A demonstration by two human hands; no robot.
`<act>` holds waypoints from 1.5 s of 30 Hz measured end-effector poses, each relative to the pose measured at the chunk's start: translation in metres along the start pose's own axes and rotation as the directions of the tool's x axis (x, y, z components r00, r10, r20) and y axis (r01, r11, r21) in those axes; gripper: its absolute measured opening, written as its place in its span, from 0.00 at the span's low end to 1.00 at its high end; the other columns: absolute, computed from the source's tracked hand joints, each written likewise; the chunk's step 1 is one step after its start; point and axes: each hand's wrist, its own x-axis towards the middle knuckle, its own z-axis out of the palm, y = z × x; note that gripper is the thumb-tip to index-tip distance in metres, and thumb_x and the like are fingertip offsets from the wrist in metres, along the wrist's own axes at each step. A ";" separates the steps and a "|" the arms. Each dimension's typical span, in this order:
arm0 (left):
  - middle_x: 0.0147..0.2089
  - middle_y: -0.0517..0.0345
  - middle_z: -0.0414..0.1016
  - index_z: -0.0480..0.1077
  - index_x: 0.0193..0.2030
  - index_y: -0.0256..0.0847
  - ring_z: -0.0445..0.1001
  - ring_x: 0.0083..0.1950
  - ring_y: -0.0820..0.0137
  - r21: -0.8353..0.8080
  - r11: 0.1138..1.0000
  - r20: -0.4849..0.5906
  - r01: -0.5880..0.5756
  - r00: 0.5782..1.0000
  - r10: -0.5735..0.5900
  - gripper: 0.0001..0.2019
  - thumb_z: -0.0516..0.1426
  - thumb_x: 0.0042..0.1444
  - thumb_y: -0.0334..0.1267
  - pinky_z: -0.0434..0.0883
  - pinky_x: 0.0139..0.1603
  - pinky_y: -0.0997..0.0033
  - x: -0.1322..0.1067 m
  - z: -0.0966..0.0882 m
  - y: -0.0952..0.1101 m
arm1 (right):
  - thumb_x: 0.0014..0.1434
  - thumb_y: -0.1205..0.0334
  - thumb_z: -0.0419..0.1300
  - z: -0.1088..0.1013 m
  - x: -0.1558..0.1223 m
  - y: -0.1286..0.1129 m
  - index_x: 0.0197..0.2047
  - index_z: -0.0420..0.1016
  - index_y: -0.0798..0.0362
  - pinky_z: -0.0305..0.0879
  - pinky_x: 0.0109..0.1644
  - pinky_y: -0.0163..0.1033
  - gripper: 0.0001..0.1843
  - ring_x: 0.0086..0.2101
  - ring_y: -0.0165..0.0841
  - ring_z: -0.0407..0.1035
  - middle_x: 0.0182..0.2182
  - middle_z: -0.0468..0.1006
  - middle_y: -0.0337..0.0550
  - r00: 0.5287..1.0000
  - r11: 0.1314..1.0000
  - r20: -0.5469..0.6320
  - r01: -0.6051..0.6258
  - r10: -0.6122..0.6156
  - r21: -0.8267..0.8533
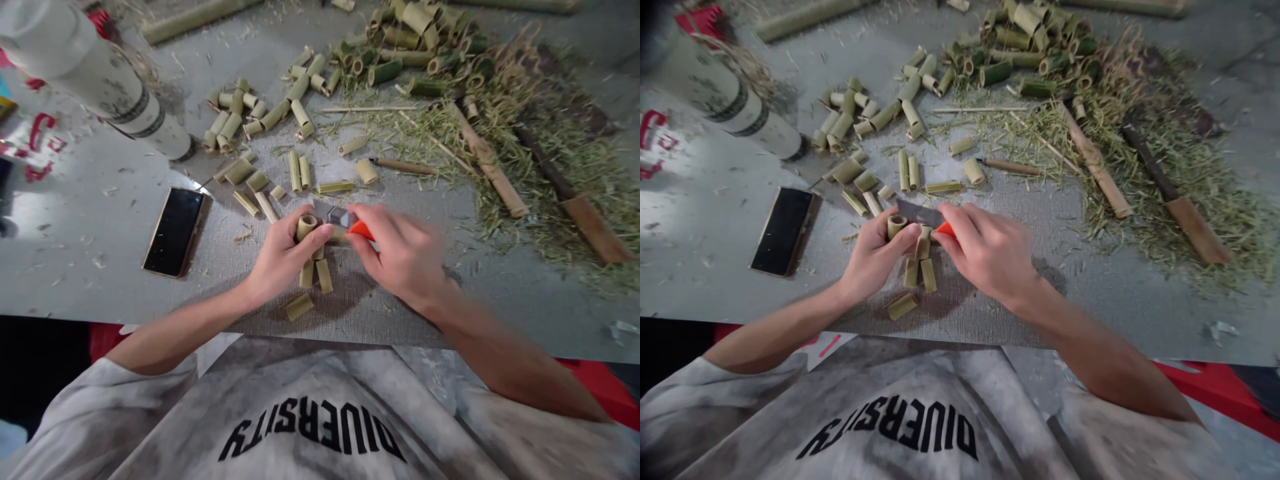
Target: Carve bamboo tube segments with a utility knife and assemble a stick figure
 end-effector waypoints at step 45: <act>0.36 0.62 0.76 0.73 0.52 0.44 0.70 0.35 0.74 -0.432 0.890 0.282 0.148 0.959 -0.023 0.14 0.71 0.68 0.43 0.70 0.38 0.72 0.005 -0.001 0.006 | 0.82 0.56 0.57 0.010 0.000 0.012 0.58 0.77 0.52 0.71 0.37 0.41 0.12 0.37 0.36 0.83 0.43 0.89 0.45 0.998 0.987 -0.050 0.052 -0.045 0.153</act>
